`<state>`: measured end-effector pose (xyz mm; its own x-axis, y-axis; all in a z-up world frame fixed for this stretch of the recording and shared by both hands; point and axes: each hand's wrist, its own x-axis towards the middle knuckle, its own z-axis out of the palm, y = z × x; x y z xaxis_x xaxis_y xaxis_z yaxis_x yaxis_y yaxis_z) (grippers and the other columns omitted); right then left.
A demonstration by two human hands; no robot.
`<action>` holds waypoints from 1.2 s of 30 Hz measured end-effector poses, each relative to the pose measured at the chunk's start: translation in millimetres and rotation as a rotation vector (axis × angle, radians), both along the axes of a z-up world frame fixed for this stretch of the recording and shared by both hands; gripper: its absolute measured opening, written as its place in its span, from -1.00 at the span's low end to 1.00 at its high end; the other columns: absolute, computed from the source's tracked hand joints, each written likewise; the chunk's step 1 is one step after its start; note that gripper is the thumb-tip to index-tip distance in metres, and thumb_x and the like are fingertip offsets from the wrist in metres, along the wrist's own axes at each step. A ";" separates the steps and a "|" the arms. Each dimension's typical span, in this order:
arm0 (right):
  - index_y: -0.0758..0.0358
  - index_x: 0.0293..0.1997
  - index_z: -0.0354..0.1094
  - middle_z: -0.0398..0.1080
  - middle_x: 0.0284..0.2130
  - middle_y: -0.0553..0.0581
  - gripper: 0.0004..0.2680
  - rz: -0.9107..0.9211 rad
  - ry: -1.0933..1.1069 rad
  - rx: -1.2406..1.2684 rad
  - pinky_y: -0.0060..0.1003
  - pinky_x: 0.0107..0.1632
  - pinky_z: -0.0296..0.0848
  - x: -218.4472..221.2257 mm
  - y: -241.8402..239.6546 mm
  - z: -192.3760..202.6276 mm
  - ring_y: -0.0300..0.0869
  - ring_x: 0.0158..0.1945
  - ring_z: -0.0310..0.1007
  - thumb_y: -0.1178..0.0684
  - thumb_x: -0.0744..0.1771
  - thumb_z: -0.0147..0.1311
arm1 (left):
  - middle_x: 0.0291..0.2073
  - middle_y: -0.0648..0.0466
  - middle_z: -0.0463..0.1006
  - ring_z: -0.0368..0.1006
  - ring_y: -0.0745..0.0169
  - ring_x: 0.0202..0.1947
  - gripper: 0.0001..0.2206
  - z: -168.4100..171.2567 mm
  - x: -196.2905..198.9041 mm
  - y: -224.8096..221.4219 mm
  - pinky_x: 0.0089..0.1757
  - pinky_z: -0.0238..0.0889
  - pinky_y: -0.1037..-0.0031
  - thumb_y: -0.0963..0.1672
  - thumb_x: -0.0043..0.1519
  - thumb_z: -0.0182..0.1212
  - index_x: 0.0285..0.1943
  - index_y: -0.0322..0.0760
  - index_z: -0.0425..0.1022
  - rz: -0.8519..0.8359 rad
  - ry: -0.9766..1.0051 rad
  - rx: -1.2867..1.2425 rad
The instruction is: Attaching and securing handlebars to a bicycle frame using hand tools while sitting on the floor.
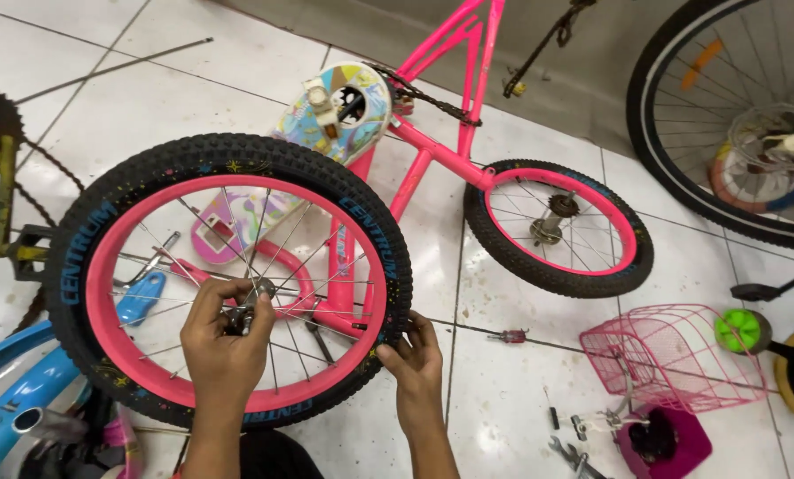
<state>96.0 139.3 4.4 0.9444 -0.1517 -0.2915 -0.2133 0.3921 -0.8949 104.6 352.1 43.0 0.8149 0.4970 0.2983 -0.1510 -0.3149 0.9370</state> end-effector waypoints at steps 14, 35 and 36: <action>0.28 -0.14 0.32 0.22 -0.63 0.16 -0.78 -0.389 -0.075 0.514 -0.07 -0.27 0.31 -72.8 -115.5 -30.5 -0.02 -0.60 0.24 0.24 0.17 0.09 | 0.05 0.00 0.41 0.43 0.01 -0.06 -0.67 71.7 12.0 -124.3 -0.17 0.33 0.22 -0.06 0.27 0.22 0.17 -0.22 0.43 -0.716 -0.016 0.471; 0.18 -0.41 0.32 0.34 -0.54 0.07 -0.90 -0.932 -0.097 0.553 -0.12 -0.03 0.50 -26.0 -193.6 -15.2 -0.11 -0.48 0.35 0.26 0.18 0.12 | 0.36 -0.06 -0.01 -0.13 -0.17 0.44 -0.47 -112.2 8.2 -168.8 0.27 -0.10 -0.08 -0.03 0.13 0.36 0.30 0.01 0.30 -0.788 0.711 0.895; 0.16 -0.38 0.32 0.34 -0.54 0.06 -0.89 -0.951 -0.085 0.549 -0.10 0.00 0.52 -23.0 -191.8 -16.6 -0.11 -0.49 0.36 0.26 0.18 0.12 | 0.19 -0.02 0.19 0.10 -0.13 0.34 -0.62 -114.0 11.5 -170.8 0.22 0.04 -0.03 -0.03 0.17 0.29 0.16 -0.07 0.39 -0.775 0.759 0.803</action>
